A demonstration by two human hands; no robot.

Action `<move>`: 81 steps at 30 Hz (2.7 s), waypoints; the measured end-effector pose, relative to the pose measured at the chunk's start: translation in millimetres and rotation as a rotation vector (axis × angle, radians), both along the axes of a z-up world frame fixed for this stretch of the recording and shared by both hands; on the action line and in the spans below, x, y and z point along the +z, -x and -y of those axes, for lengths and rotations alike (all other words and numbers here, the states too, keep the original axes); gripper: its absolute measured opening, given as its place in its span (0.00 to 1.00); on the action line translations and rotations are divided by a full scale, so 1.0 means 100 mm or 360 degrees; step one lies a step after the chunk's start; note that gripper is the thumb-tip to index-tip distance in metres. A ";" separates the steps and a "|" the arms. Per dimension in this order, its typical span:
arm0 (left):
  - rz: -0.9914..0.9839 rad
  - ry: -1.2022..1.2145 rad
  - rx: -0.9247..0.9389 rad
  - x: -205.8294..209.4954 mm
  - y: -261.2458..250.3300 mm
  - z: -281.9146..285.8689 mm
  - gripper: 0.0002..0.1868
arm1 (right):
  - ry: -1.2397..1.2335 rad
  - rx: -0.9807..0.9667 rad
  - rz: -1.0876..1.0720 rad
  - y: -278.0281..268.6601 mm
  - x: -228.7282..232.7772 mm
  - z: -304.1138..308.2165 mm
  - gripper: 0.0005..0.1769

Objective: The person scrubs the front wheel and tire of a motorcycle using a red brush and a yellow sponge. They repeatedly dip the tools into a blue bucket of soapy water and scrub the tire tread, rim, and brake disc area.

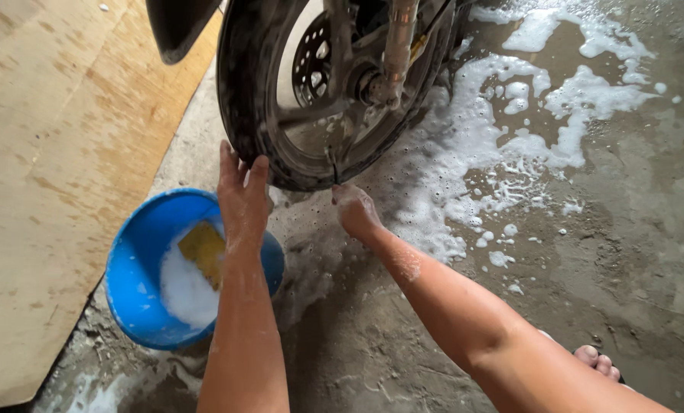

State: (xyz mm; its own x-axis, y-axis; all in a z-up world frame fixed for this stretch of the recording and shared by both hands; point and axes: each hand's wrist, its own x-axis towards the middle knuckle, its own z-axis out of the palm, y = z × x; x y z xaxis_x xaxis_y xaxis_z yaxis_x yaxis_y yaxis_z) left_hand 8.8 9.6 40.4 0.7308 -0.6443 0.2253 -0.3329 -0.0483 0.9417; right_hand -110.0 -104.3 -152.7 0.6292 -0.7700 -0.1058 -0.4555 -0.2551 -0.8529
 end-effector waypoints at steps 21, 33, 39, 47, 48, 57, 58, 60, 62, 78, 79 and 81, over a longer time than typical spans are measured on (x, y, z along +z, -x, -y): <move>0.0163 -0.0035 0.0170 -0.25 0.05 0.14 0.32 | 0.0710 0.0121 0.0714 -0.45 -0.32 -0.51 0.07; 0.0171 -0.0064 0.0153 -0.26 0.07 0.12 0.31 | 0.0859 -0.0021 0.0532 -0.13 -0.90 -0.33 0.12; 0.0146 0.0089 0.0116 -0.33 0.07 0.13 0.29 | 0.0299 0.0101 0.0843 -0.56 -0.41 -0.99 0.13; 0.0014 0.0018 0.0126 -0.33 0.05 0.12 0.29 | 0.1301 0.0091 0.0477 0.00 -1.10 -0.17 0.05; -0.0005 -0.0006 0.0139 -0.35 0.06 0.11 0.29 | 0.1091 0.0082 0.0451 0.04 -1.12 -0.15 0.06; -0.0267 -0.0078 0.0212 -0.63 0.05 0.11 0.31 | -0.0229 -0.0020 0.0865 -0.36 -0.09 -0.89 0.10; -0.0201 0.0018 0.0153 -0.63 0.03 0.13 0.30 | -0.0166 -0.0027 0.0907 -0.37 -0.05 -0.87 0.11; -0.0065 0.0211 0.0036 -0.61 0.01 0.15 0.28 | 0.0538 0.0042 0.1087 -0.32 -0.08 -0.74 0.11; -0.0121 -0.0131 0.0114 -0.55 -0.01 0.11 0.28 | 0.0470 -0.0006 0.0658 -0.19 -0.20 -0.53 0.13; 0.0193 0.0082 0.0237 -0.18 0.08 0.20 0.36 | -0.1875 0.0018 0.0848 -0.05 1.55 -0.53 0.23; 0.0225 0.0103 0.0210 -0.21 0.07 0.19 0.36 | -0.1869 -0.0014 0.0779 -0.05 1.54 -0.46 0.20; 0.0277 0.0133 0.0164 -0.28 0.07 0.13 0.36 | -0.1909 -0.0003 0.0791 -0.03 1.45 -0.46 0.19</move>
State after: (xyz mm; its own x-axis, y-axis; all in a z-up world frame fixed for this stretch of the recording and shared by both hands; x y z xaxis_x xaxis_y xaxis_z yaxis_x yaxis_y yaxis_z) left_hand 1.9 -3.4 12.5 0.7371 -0.5422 0.4034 -0.4882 -0.0145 0.8726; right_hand -106.5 -58.6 -7.9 0.7990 -0.3590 -0.4824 -0.0259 0.7810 -0.6241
